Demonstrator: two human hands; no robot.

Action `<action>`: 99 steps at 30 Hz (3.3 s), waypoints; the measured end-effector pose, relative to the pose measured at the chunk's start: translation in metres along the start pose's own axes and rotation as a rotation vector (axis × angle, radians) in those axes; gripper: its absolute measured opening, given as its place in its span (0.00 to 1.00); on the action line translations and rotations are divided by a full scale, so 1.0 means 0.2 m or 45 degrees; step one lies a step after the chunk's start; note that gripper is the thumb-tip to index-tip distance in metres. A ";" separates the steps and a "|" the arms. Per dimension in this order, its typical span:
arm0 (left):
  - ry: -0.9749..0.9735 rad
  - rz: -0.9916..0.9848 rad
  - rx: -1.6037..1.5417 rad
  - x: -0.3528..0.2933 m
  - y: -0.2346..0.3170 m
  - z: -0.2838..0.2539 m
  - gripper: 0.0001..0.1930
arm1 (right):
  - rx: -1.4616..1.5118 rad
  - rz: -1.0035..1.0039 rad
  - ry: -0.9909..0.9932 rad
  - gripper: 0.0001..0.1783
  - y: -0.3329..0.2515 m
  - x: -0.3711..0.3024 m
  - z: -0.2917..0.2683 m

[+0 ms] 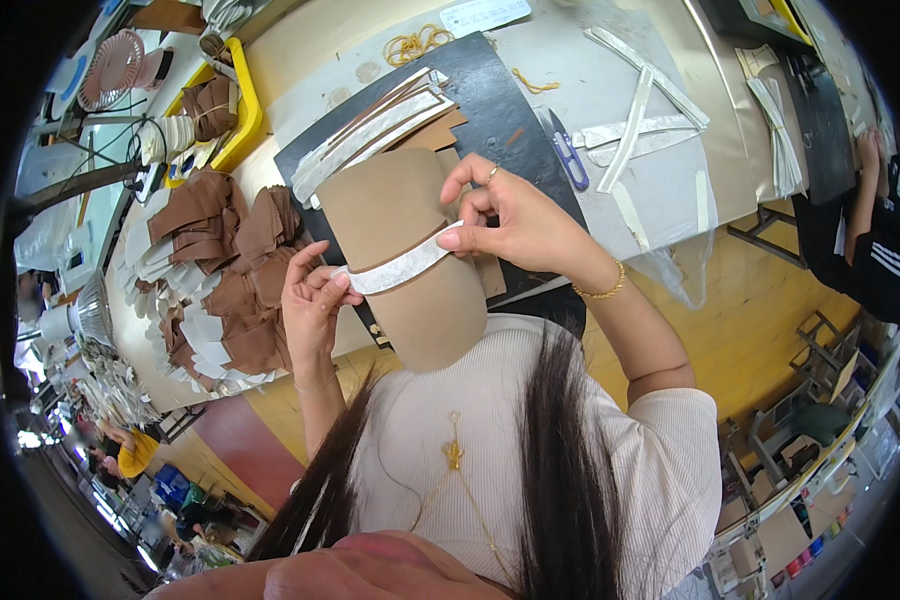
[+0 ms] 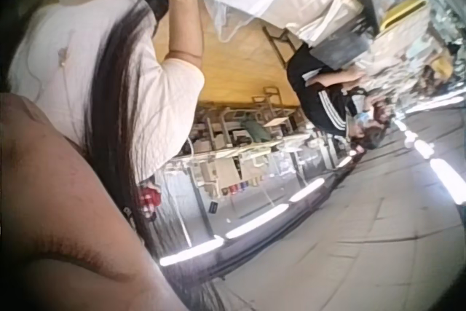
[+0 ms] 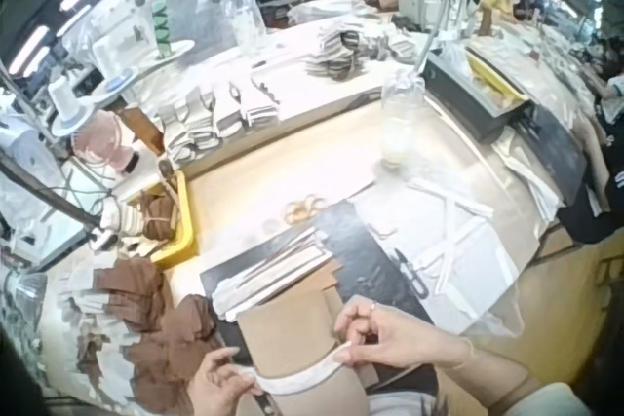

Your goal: The person repeatedly picks up white strips and brown pieces from the table, wraps the white strip around a cylindrical cardboard form, and places the assembled unit on a stack. The process is repeated continuously throughout the clip.

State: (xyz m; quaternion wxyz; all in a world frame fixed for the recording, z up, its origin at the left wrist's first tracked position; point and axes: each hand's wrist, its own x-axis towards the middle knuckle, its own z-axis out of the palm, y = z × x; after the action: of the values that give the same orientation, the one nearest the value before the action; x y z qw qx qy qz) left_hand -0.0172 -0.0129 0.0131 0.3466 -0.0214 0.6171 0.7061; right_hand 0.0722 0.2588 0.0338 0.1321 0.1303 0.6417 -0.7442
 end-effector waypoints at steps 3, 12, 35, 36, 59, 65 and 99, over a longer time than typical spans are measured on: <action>0.016 -0.018 -0.011 0.01 0.00 0.02 0.24 | 0.079 0.026 -0.007 0.20 0.02 0.01 0.00; -0.004 -0.024 0.040 0.02 0.00 0.02 0.23 | 0.463 0.216 -0.124 0.25 0.16 0.10 0.00; -0.073 0.146 -0.365 -0.04 -0.06 -0.04 0.29 | -1.670 -0.941 -0.086 0.35 -0.09 -0.07 0.52; -0.079 0.135 -0.386 -0.04 -0.06 -0.03 0.29 | -1.520 -1.018 -0.020 0.34 -0.08 -0.07 0.49; 0.016 0.033 -0.258 -0.03 -0.07 0.02 0.25 | 0.152 -0.378 0.438 0.32 0.26 -0.18 0.21; 0.047 0.124 -0.245 -0.05 -0.03 0.00 0.22 | 0.694 -0.472 0.219 0.34 -0.05 -0.24 0.10; 0.299 0.345 0.661 -0.01 0.47 -0.09 0.17 | -1.599 0.060 1.508 0.17 0.27 0.00 -0.83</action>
State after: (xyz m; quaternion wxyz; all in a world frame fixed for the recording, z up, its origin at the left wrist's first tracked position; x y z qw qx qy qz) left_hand -0.0710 -0.0296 0.0910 0.1696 0.0690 0.8097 0.5576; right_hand 0.0955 0.4153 -0.0390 -0.1610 0.4129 0.8945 -0.0583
